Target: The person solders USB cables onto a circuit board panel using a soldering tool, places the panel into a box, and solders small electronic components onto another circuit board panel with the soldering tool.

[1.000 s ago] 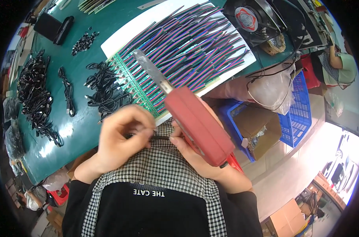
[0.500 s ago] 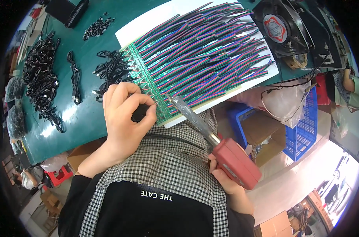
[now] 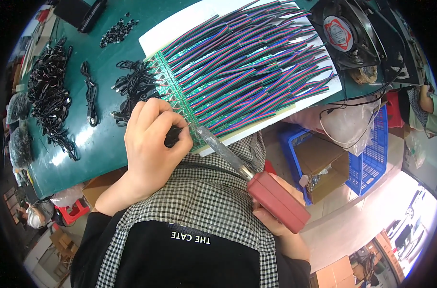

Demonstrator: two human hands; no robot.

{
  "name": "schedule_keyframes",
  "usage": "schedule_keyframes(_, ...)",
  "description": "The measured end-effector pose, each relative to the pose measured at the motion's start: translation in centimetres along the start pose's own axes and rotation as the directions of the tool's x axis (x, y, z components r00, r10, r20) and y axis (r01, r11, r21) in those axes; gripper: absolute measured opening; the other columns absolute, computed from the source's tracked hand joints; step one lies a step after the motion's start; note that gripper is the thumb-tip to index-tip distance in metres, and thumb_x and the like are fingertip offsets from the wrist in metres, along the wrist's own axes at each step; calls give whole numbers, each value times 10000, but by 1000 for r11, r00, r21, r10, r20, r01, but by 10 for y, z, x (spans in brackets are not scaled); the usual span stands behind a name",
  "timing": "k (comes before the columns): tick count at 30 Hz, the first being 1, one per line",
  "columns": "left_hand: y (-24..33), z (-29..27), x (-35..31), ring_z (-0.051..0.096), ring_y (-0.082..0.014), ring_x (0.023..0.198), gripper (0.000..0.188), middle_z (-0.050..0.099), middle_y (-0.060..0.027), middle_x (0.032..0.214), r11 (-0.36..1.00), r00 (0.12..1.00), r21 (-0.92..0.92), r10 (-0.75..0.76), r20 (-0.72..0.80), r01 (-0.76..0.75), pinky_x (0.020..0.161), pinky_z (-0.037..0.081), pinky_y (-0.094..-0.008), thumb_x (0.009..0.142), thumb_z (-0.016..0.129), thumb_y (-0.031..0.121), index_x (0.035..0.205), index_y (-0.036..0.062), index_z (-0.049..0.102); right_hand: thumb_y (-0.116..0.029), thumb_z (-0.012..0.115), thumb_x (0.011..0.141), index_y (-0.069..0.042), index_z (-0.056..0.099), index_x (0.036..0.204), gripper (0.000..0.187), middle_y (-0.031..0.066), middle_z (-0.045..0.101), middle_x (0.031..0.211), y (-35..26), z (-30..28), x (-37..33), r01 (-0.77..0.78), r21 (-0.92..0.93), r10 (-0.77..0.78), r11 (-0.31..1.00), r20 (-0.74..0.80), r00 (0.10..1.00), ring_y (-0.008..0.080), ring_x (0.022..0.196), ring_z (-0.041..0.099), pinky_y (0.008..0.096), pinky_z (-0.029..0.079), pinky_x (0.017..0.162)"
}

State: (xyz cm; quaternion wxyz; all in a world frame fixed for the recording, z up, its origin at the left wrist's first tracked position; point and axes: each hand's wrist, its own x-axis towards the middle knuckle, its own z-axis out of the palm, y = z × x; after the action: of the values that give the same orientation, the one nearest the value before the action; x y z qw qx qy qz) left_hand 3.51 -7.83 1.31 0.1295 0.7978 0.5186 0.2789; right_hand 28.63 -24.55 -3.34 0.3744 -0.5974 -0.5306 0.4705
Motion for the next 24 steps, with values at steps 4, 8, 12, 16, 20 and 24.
schedule_keyframes(4, 1, 0, 0, 490, -246, 715, 187, 500, -65, 789, 1000, 1000, -2, -7, 5, 7, 598, 414, -344, 572, 661, -22, 708, 47, 553, -348, 794, 689, 68, 581, 1118, 634, 146, 659, 993, -2, 0, 3, -9, 14, 9, 1000, -5, 1000, 236, 819, 673, 306, 524, 732)
schedule_keyframes(8, 2, 0, 1, 489, -249, 714, 191, 499, -69, 788, 1000, 1000, -2, -14, 6, 14, 601, 416, -346, 573, 659, -25, 706, 48, 543, -324, 797, 685, 67, 578, 1127, 630, 145, 661, 980, -12, 3, 8, -31, 107, 35, 994, -35, 999, 232, 820, 673, 301, 526, 720)
schedule_keyframes(12, 2, 0, 1, 491, -249, 713, 193, 501, -70, 791, 1000, 1000, 8, -2, 15, 2, 598, 420, -346, 577, 657, -28, 709, 46, 537, -307, 804, 671, 62, 586, 1112, 615, 132, 668, 942, -19, 5, 10, -48, 239, 65, 970, -61, 996, 221, 812, 670, 297, 523, 717)
schedule_keyframes(16, 1, 0, 1, 492, -247, 713, 194, 502, -68, 792, 1000, 1000, 5, -2, 16, 2, 593, 421, -343, 579, 657, -28, 714, 45, 538, -306, 802, 676, 75, 572, 1099, 614, 125, 668, 902, -23, 4, 12, -103, 168, 113, 980, -54, 992, 201, 778, 663, 290, 517, 706)
schedule_keyframes(20, 1, 0, 1, 492, -243, 712, 195, 502, -66, 792, 1000, 1000, 14, -2, 17, 1, 588, 421, -341, 580, 660, -29, 715, 44, 538, -245, 818, 669, 113, 522, 1114, 644, 123, 659, 884, -30, 4, 17, -85, 256, 106, 963, -68, 992, 158, 684, 626, 257, 493, 638)
schedule_keyframes(24, 2, -1, 1, 497, -242, 722, 192, 507, -65, 795, 1000, 999, 16, -12, 39, 11, 598, 426, -340, 588, 664, -28, 721, 41, 544, -185, 836, 643, 124, 458, 1187, 731, 152, 645, 901, -40, 7, 20, -133, 549, 183, 825, -37, 982, 143, 610, 577, 229, 459, 570)
